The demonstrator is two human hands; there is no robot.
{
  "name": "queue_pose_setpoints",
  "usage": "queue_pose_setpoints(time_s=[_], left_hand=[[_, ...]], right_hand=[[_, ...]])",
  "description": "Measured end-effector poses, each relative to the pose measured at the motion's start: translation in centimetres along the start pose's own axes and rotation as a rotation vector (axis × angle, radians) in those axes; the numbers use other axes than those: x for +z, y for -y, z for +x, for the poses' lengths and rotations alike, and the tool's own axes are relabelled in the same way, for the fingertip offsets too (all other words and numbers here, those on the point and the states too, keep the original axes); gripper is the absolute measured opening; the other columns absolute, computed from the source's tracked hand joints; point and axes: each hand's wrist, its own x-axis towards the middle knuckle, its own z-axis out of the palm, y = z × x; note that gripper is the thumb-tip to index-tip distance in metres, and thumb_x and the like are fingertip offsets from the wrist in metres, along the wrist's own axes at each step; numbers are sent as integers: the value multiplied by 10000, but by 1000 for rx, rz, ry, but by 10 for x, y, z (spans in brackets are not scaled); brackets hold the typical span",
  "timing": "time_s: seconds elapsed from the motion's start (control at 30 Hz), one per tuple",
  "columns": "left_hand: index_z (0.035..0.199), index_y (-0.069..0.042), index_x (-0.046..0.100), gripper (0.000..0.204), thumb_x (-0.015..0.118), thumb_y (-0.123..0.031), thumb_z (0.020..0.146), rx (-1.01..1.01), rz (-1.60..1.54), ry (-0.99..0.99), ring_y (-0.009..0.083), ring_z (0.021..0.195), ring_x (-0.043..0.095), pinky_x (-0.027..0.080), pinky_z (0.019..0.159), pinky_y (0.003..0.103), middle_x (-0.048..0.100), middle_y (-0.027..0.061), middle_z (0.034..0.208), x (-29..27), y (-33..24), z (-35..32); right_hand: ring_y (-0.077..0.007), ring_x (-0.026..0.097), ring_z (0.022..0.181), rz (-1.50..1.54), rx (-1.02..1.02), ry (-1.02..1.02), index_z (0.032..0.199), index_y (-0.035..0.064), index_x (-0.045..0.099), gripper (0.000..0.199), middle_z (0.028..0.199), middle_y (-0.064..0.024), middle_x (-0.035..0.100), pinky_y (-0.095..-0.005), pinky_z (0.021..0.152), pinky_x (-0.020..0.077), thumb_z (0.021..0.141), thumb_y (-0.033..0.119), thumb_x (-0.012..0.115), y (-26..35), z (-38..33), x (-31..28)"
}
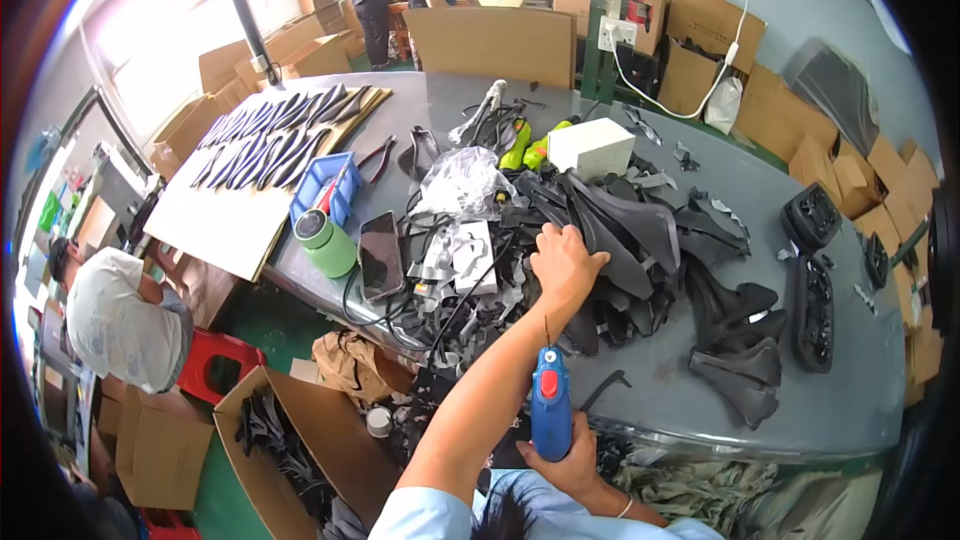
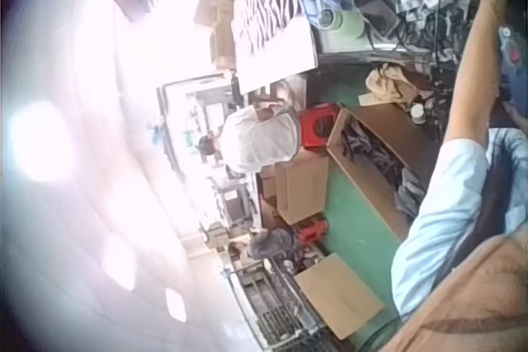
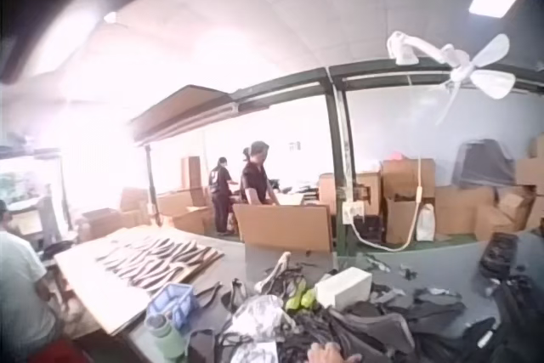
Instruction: The person uses a hot glue gun to apply adhesive to the edges of black plastic parts and presses them together. They repeatedly pick parts from a pile on the table, apply glue, join them, and place the finished pieces into a cardboard box.
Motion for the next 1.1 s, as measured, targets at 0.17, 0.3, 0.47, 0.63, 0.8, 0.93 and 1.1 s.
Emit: queue_pose_setpoints(time_s=[0.17,0.3,0.47,0.63,0.8,0.93,1.1], left_hand=[[859,-78,694,366,779,-364,647,4,79,9,322,1064,516,468,832,446,539,151,1092,-8,0,5],[766,-25,695,264,744,-259,653,21,-284,227,314,940,596,474,795,365,613,177,974,-6,34,8],[739,-22,588,190,661,-187,800,-131,-925,-116,112,624,488,410,546,273,540,22,735,-59,48,-48],[769,-55,484,198,617,-149,882,-257,-1380,-159,144,685,602,504,611,259,547,37,748,-102,93,-127],[789,-42,485,169,624,-87,875,-279,-1515,-347,121,710,591,540,690,289,567,45,788,-81,115,-198],[894,26,559,150,611,-115,889,-344,-1483,-268,157,767,627,539,710,290,629,100,887,-64,119,-245],[812,38,637,128,622,-81,859,-273,-1133,43,201,759,647,524,673,282,656,117,804,-125,126,-279]], right_hand=[[-136,627,636,36,-39,-130,964,15,451,495,711,-67,630,-286,632,509,664,155,820,13,-1,2],[-119,598,622,45,-1,-139,944,27,446,486,700,-50,606,-277,611,496,665,158,821,7,-4,5],[-189,639,664,45,21,-208,958,5,482,488,736,-107,627,-320,623,505,664,200,819,3,-1,-9],[-174,637,703,145,77,-178,991,-2,464,462,815,-109,643,-306,652,508,706,160,789,19,26,-10],[-170,614,727,384,69,-135,1028,-11,457,528,856,-119,629,-303,683,500,696,198,811,43,57,17],[-122,506,740,84,-12,-113,1028,21,473,541,832,-33,516,-271,681,449,655,192,826,51,61,35],[-142,558,750,135,13,77,1024,4,472,486,855,-92,574,-307,671,468,670,148,773,60,62,29]])
